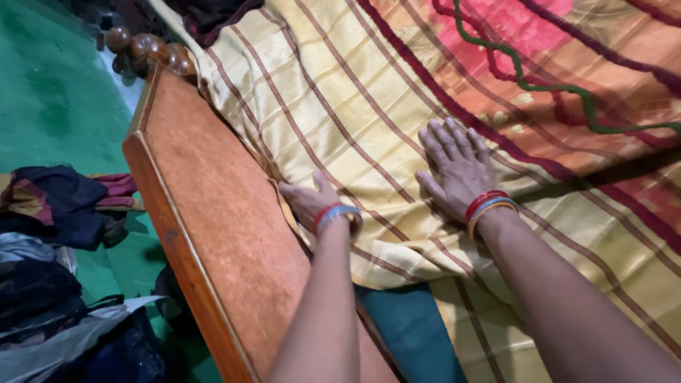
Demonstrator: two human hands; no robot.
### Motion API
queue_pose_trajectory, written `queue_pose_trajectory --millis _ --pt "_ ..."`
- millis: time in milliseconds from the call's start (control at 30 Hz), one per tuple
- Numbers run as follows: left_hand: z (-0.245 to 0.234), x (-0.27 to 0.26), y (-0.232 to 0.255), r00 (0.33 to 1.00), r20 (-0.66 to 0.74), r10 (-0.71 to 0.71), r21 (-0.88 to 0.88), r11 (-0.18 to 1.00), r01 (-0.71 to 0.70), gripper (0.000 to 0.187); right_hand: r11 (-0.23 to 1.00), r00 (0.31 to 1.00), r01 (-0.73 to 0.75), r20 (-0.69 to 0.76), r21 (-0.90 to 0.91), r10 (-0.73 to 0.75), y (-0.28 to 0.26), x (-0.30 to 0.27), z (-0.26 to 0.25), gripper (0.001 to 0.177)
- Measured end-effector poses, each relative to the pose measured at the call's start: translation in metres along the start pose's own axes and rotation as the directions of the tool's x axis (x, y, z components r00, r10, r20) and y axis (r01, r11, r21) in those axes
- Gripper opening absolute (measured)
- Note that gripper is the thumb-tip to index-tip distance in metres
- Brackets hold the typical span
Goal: The person folds a dark pillowcase with a tree design on a bed, then smooths and folds a yellow and red striped bedsheet. The person uses both hands to align edges and press down folds, leaving the folded items on the bed.
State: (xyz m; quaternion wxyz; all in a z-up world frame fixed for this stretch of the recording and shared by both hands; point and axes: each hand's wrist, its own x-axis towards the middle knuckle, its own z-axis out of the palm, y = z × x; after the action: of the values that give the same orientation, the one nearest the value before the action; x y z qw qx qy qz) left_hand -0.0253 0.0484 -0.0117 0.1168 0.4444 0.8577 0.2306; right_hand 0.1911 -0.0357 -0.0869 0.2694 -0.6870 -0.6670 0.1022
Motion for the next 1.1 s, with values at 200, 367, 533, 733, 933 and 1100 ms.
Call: queue_pose_trajectory --millis 200,367,533,733,933,1100 --pt "0.003 -0.077 -0.026 0.932 -0.233 0.276 0.429 0.89 -0.157 0.104 0.993 0.997 -0.057 0.042 -0.101 0.061 -0.003 -0.007 0.005 0.079" --pt "0.006 -0.081 -0.033 0.986 -0.145 0.08 0.192 0.98 -0.052 0.116 0.995 0.994 -0.085 0.07 -0.057 0.089 -0.004 -0.022 0.003 0.083" --pt "0.001 -0.051 -0.044 0.999 0.031 -0.033 0.178 0.984 0.027 0.127 0.994 0.988 -0.091 0.118 -0.057 0.097 -0.002 -0.024 0.0 0.085" --pt "-0.01 -0.028 -0.011 0.988 0.103 -0.112 0.406 0.912 0.061 0.114 0.995 0.973 -0.087 0.211 -0.04 0.094 -0.002 -0.024 -0.01 0.087" --pt "-0.007 -0.066 -0.007 0.971 -0.151 0.183 0.488 0.868 -0.088 0.106 0.997 0.989 -0.071 0.126 -0.036 0.075 -0.007 -0.03 -0.008 0.083" --pt "0.008 -0.055 -0.017 0.785 -0.033 0.619 0.678 0.591 -0.438 0.118 0.997 0.995 -0.067 0.074 -0.033 0.069 -0.01 -0.036 -0.007 0.08"
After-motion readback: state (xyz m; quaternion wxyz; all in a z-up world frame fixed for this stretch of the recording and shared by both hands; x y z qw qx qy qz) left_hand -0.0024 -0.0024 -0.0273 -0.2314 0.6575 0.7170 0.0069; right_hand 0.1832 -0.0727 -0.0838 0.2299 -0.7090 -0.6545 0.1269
